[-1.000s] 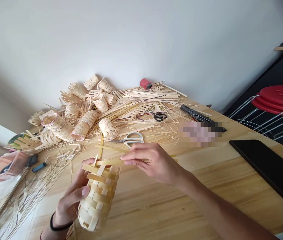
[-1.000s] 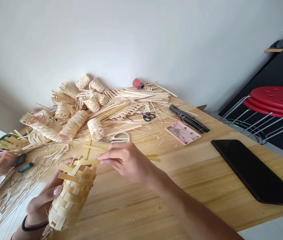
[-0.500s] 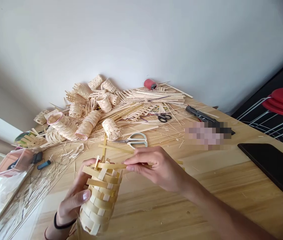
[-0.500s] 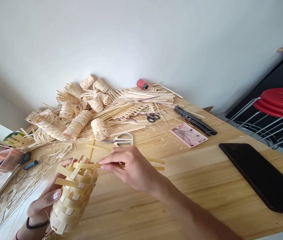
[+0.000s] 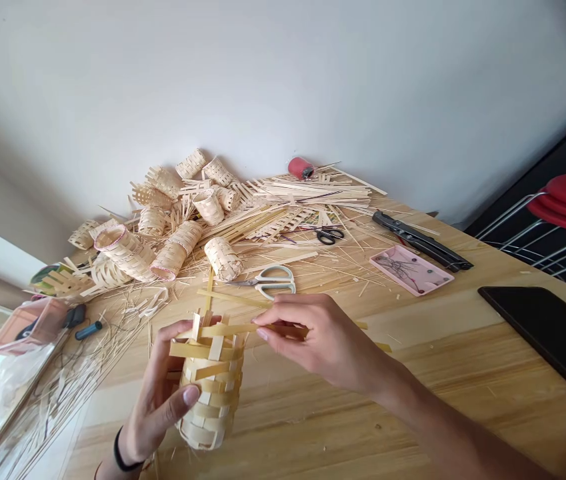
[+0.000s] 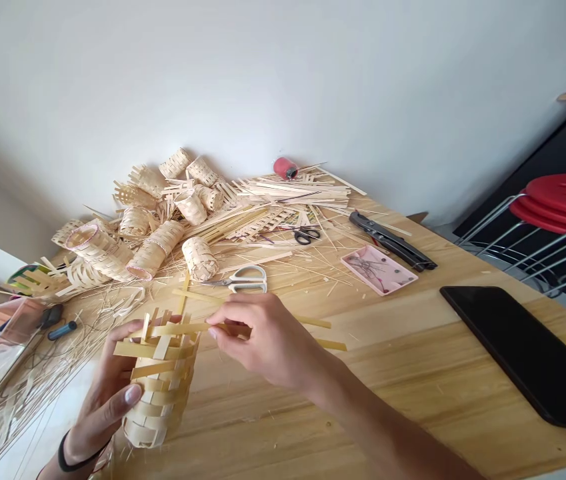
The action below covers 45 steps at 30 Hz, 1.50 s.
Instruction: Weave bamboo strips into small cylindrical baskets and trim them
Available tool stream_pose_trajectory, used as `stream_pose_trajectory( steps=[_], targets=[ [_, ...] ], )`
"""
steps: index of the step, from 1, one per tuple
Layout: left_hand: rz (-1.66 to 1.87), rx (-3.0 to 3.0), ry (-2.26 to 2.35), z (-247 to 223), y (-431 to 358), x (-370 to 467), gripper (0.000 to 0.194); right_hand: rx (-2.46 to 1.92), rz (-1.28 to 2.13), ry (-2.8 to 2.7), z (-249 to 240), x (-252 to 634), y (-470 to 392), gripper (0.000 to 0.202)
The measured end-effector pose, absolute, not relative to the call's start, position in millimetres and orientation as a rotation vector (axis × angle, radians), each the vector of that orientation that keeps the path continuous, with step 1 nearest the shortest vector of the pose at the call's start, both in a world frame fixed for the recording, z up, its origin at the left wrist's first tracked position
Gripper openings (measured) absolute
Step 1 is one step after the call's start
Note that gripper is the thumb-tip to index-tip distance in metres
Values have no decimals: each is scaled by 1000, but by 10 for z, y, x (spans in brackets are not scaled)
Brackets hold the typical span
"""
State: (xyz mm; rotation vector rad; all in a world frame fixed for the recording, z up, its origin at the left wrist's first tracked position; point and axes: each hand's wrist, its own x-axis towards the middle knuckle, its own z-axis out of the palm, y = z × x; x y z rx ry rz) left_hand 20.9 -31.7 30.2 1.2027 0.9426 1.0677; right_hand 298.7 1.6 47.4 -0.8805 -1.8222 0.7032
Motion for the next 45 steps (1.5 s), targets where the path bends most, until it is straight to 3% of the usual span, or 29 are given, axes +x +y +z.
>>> stream_pose_trajectory(
  steps=[10, 30, 35, 42, 45],
  targets=[
    [1097, 1299, 946, 331, -363, 265, 56, -878, 588, -1855, 464, 2991, 6, 13],
    [1052, 1225, 993, 258, -234, 197, 63, -879, 833, -1801, 320, 2881, 63, 16],
    [986, 1383, 1030, 256, -128, 195, 54, -923, 852, -1854, 237, 2885, 135, 13],
    [1133, 1847, 1149, 175, -132, 238, 85, -889, 821, -1894, 261, 2883, 115, 13],
    [1149, 2170, 1308, 178, -132, 225, 82, -874, 809, -1915, 275, 2885, 108, 14]
  ],
)
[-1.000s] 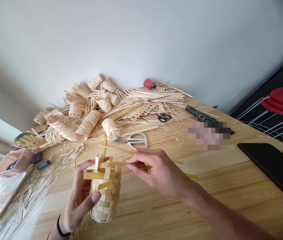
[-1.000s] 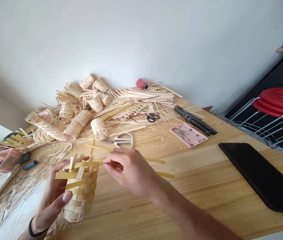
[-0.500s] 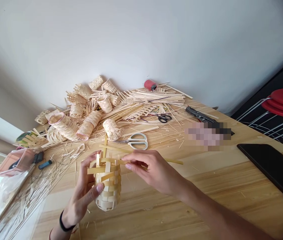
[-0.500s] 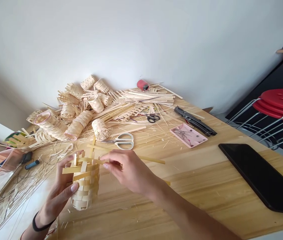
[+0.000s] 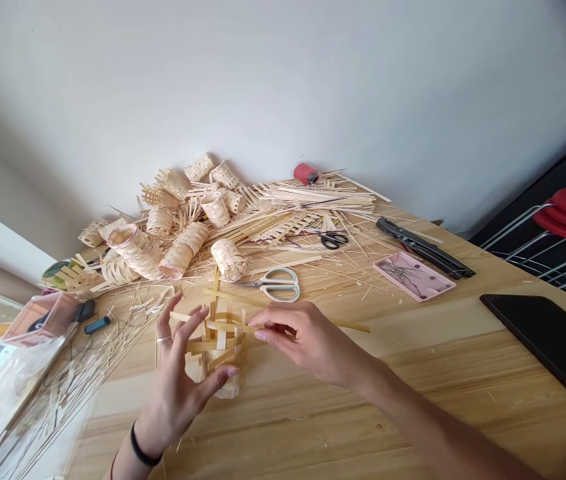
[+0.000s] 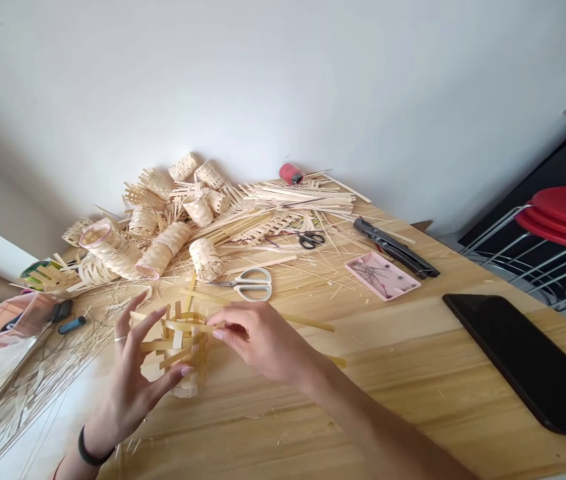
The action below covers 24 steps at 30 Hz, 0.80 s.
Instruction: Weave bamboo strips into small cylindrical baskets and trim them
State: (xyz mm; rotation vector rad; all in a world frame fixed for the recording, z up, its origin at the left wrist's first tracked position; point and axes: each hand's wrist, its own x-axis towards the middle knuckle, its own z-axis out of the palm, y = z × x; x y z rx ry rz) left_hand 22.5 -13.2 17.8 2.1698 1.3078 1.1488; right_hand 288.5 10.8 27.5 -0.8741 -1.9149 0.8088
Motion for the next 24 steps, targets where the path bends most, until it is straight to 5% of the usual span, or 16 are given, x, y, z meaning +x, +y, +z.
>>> stream_pose_trajectory(
  steps=[15, 24],
  targets=[
    [1064, 2663, 1295, 339, -193, 235, 82, -800, 696, -1960, 238, 2864, 96, 13],
    [1125, 2736, 1285, 361, -201, 250, 63, -801, 596, -1961, 210, 2858, 99, 12]
  ],
)
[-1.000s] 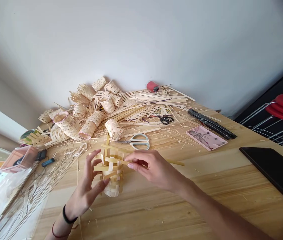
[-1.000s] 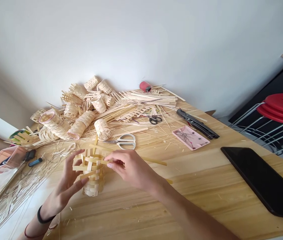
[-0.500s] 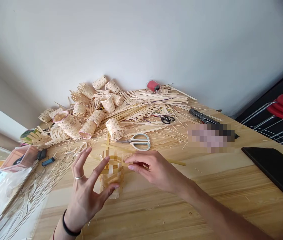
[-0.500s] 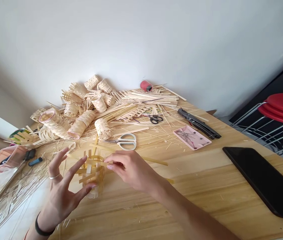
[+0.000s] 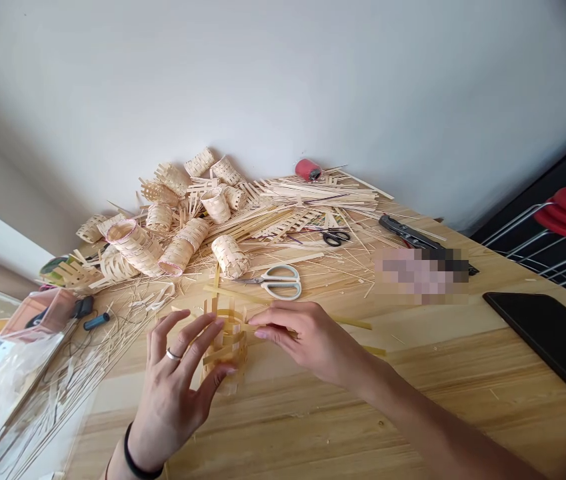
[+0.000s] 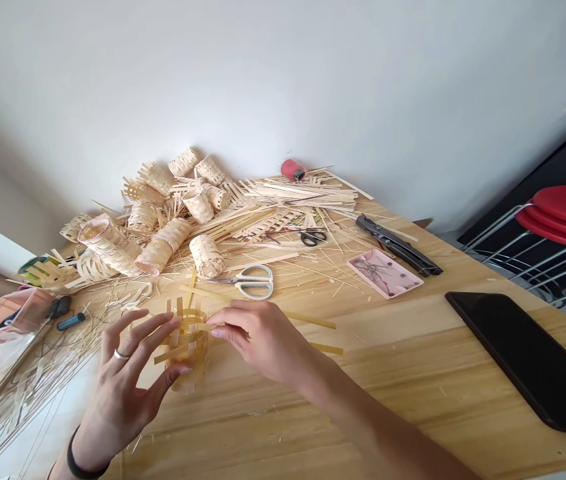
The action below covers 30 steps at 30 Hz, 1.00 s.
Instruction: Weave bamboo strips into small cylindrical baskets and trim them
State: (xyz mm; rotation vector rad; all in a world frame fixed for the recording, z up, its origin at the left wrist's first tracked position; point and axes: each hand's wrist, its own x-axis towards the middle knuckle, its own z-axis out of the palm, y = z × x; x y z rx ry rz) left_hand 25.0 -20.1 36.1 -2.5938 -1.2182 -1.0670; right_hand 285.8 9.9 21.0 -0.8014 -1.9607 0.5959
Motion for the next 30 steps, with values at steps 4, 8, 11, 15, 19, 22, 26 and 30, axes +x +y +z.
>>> stream_pose_trajectory(
  steps=[4, 8, 11, 15, 19, 22, 26, 30],
  targets=[
    [-948, -2539, -1124, 386, -192, 255, 44, -806, 551, -1957, 180, 2850, 119, 9],
    [-922, -2556, -1085, 397, -181, 256, 36, -802, 518, -1943, 142, 2853, 127, 10],
    [-963, -2589, -1080, 395, -172, 261, 35, -803, 485, -1942, 124, 2862, 137, 9],
    [-1003, -2611, -1107, 374, -165, 268, 36, -794, 446, -1940, 114, 2869, 153, 8],
    [-984, -2644, -1162, 274, -186, 306, 49, -791, 433, -1929, 105, 2844, 149, 8],
    [-973, -2637, -1225, 172, -212, 362, 67, -796, 418, -1915, 98, 2789, 126, 6],
    [-972, -2603, -1296, 130, -224, 397, 55, -788, 476, -1865, 123, 2740, 81, 6],
    [-1081, -2556, -1381, 206, -219, 348, 60, -813, 513, -1859, 190, 2806, 69, 13]
  ],
)
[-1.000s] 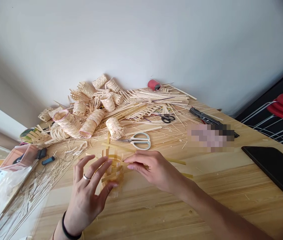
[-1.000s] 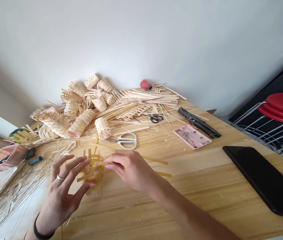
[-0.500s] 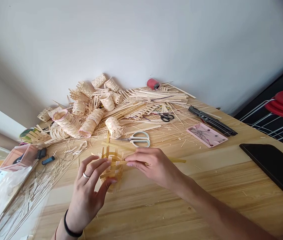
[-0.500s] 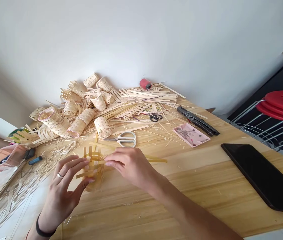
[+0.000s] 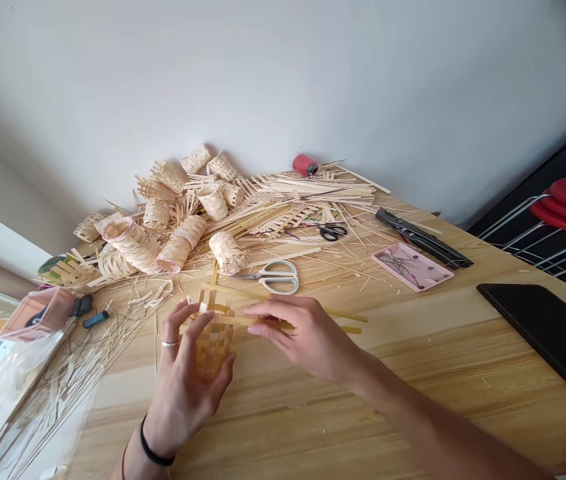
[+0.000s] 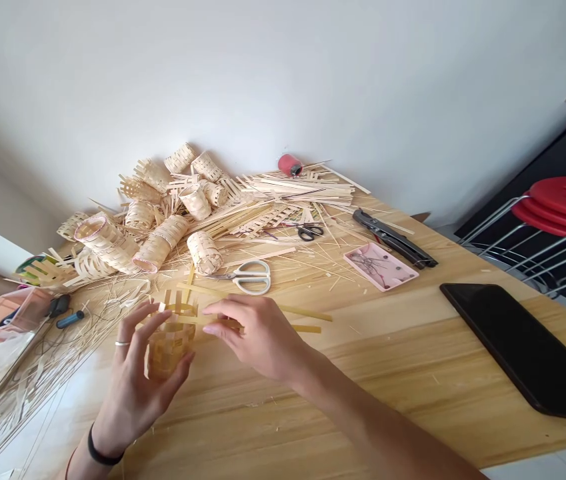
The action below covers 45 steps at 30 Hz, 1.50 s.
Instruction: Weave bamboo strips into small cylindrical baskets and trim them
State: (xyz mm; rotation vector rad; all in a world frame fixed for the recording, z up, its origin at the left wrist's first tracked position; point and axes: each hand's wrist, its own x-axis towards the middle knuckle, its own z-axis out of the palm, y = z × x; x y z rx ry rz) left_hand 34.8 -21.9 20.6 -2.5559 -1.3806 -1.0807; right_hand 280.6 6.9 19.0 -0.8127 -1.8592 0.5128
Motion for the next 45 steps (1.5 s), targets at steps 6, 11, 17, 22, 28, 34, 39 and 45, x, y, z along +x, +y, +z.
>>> stream_pose_trajectory(
  steps=[6, 11, 17, 22, 28, 34, 39, 45],
  targets=[
    [-1489, -2785, -1784, 269, -231, 234, 60, -701, 381, -1926, 226, 2908, 134, 18],
    [-1988, -3032, -1949, 301, -232, 221, 63, -619, 311, -1942, 249, 2898, 142, 20],
    [-1947, -3190, -1763, 334, -180, 156, 62, -608, 580, -1962, 312, 2903, 72, 18],
    [-1742, -3390, -1626, 336, -138, 95, 63, -661, 676, -1959, 373, 2940, 11, 14],
    [-1750, -3471, -1504, 352, -133, 98, 63, -659, 800, -1956, 411, 2954, -35, 12],
    [-1737, -3591, -1422, 328, -117, 75, 61, -689, 687, -1984, 399, 2943, -29, 15],
    [-1717, -3564, -1401, 328, -107, 87, 60, -677, 620, -1998, 384, 2945, -3, 16],
    [-1755, -3457, -1453, 335, -126, 105, 62, -707, 567, -1964, 423, 2939, -36, 18]
  ],
)
